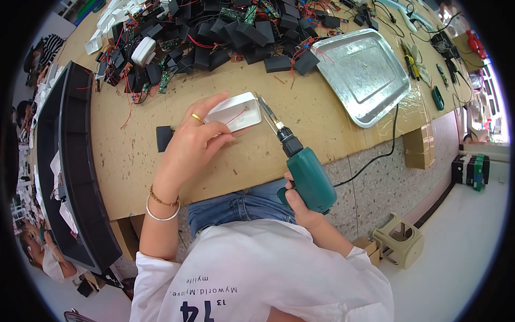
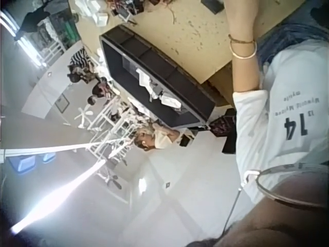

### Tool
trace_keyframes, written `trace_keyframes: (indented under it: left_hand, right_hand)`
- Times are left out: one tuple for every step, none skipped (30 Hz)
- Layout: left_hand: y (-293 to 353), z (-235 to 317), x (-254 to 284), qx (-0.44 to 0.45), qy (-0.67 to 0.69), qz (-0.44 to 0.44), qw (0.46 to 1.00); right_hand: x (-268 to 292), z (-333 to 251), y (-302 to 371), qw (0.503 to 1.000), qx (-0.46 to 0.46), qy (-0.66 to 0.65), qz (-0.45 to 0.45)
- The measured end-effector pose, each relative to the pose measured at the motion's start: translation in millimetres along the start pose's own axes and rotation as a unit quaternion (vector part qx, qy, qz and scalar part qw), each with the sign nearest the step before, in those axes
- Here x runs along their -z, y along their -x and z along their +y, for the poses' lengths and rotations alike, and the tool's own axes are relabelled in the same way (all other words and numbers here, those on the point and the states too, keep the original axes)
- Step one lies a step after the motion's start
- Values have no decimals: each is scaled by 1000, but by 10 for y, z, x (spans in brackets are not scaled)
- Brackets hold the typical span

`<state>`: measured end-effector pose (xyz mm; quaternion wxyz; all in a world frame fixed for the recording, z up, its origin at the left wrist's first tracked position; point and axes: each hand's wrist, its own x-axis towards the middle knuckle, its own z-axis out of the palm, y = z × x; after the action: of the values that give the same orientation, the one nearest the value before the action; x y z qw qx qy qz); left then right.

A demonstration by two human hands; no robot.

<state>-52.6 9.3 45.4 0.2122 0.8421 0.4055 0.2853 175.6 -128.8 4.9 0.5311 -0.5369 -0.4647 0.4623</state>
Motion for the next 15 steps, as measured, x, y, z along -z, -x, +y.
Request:
trace_keyframes:
  left_hand:
    - [-8, 12, -34, 12, 16, 25, 999]
    - [-12, 24, -71, 13, 14, 25, 1000]
    - [-16, 34, -124, 24, 17, 51, 998]
    - [-18, 40, -177, 34, 20, 77, 996]
    - [-23, 33, -240, 34, 20, 77, 996]
    - [-28, 22, -303, 29, -17, 96, 995]
    - [-34, 15, -351, 25, -54, 115, 992]
    - [-45, 18, -384, 25, -53, 114, 992]
    - [-54, 22, -412, 21, -102, 126, 987]
    - [-62, 23, -438, 17, -150, 137, 979]
    - [-70, 19, -460, 17, -150, 136, 979]
    - [-77, 13, -480, 10, -164, 149, 975]
    - [-83, 15, -494, 2, -178, 162, 971]
    - [-89, 26, -507, 3, -178, 162, 971]
    - [-96, 37, -520, 15, -181, 161, 970]
  right_hand:
    - [1, 2, 2, 1000, -3, -5, -1]
    - [-2, 1, 4, 1000, -6, -11, -4]
    - [-2, 6, 6, 1000, -6, -12, -4]
    - [-1, 16, 7, 1000, -11, -17, -7]
    - [2, 24, 7, 1000, -15, -22, -9]
    - [3, 24, 8, 1000, -15, -22, -9]
    - [4, 20, 10, 1000, -17, -18, -10]
    - [8, 15, 11, 1000, -19, -14, -11]
    - [8, 14, 13, 1000, -19, -14, -11]
    - [3, 14, 15, 999, -29, -23, -7]
    - [1, 9, 17, 999, -38, -33, -4]
    - [4, 5, 18, 999, -38, -33, -4]
    - [8, 1, 19, 999, -35, -28, -6]
    - [12, 2, 19, 999, -32, -23, -7]
    - [17, 9, 20, 999, -32, -23, -7]
